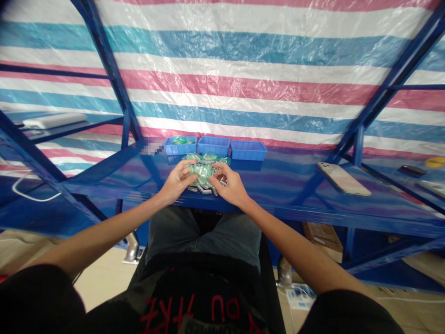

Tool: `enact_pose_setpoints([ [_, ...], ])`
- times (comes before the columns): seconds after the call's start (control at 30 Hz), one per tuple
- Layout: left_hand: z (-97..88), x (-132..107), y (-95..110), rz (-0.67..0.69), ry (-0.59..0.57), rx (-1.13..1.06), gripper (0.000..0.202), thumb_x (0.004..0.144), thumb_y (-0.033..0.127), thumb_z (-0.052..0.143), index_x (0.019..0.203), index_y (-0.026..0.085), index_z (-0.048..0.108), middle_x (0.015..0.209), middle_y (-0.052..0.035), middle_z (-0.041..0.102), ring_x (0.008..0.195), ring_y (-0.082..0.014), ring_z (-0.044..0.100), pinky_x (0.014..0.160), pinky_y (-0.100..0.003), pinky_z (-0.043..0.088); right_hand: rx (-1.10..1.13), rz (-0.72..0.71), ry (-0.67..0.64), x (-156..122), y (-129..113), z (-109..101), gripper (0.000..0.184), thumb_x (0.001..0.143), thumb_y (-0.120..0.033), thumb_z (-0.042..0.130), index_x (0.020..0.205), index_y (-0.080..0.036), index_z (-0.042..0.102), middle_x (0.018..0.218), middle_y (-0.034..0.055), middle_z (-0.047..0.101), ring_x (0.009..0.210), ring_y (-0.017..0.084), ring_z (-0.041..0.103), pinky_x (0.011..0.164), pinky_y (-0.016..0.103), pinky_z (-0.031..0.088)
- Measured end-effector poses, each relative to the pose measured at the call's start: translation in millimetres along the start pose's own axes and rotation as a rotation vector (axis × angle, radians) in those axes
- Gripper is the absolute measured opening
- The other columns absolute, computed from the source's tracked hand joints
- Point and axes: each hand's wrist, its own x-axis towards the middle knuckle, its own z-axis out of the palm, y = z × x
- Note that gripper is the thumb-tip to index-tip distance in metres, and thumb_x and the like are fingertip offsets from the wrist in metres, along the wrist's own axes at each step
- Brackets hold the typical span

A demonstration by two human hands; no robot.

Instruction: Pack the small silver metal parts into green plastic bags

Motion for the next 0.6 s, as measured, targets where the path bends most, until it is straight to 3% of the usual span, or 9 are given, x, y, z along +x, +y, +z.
enact_pose_setpoints([
  [0.13,-0.2,0.5,0.6,-0.014,-0.041,0.031,0.042,0.07,0.027,0.069,0.107,0.017,0.051,0.086,-0.0022,0.065,0.075,-0.0127,0.061,0.068,-0.023,0.046,-0.001,0.043,-0.04,1.5,1.0,0.2,0.013,0.08,-0.029,0.055,0.079,-0.017,0.058,0.065,-0.0009,0.059,0.054,0.01,0.048,0.054,0.023,0.04],
  [0.2,0.3,1.1,1.1,-0.029,-0.061,0.058,0.039,0.07,0.029,0.069,0.104,0.015,0.055,0.089,-0.004,0.066,0.079,-0.0142,0.061,0.072,-0.024,0.046,-0.01,0.041,-0.049,1.8,-0.1,-0.2,0.017,0.08,-0.028,0.053,0.068,-0.017,0.056,0.059,-0.0018,0.055,0.052,0.01,0.046,0.052,0.022,0.037],
  [0.27,0.8,1.2,1.5,-0.033,-0.069,0.103,0.033,0.071,0.031,0.068,0.098,0.014,0.058,0.09,-0.0045,0.066,0.079,-0.0147,0.06,0.072,-0.025,0.046,-0.004,0.046,-0.024,1.9,-0.8,-0.4,0.017,0.08,-0.028,0.053,0.067,-0.017,0.054,0.056,-0.0025,0.052,0.051,0.009,0.044,0.051,0.022,0.036],
  [0.4,2.1,0.3,2.8,0.002,0.003,0.255,0.02,0.076,0.034,0.061,0.078,0.014,0.059,0.065,0.0013,0.055,0.062,-0.011,0.051,0.059,-0.022,0.04,0.023,0.062,0.063,1.9,-0.3,0.2,0.014,0.08,-0.028,0.053,0.071,-0.017,0.054,0.055,-0.0035,0.051,0.05,0.009,0.044,0.05,0.022,0.035],
  [0.5,2.8,-0.1,4.2,0.071,0.065,0.34,0.022,0.076,0.032,0.059,0.064,0.015,0.053,0.058,0.0041,0.043,0.056,-0.0087,0.041,0.053,-0.021,0.032,0.046,0.067,0.089,1.1,0.4,0.4,0.015,0.081,-0.029,0.053,0.072,-0.018,0.053,0.054,-0.004,0.049,0.049,0.009,0.043,0.05,0.023,0.034],
  [0.6,2.8,-0.1,4.9,0.081,0.038,0.378,0.027,0.078,0.032,0.057,0.059,0.015,0.047,0.055,0.0051,0.036,0.053,-0.0078,0.035,0.05,-0.022,0.027,0.063,0.067,0.086,0.4,0.8,0.3,0.016,0.081,-0.03,0.054,0.071,-0.018,0.053,0.054,-0.0041,0.048,0.049,0.009,0.042,0.049,0.023,0.034],
])
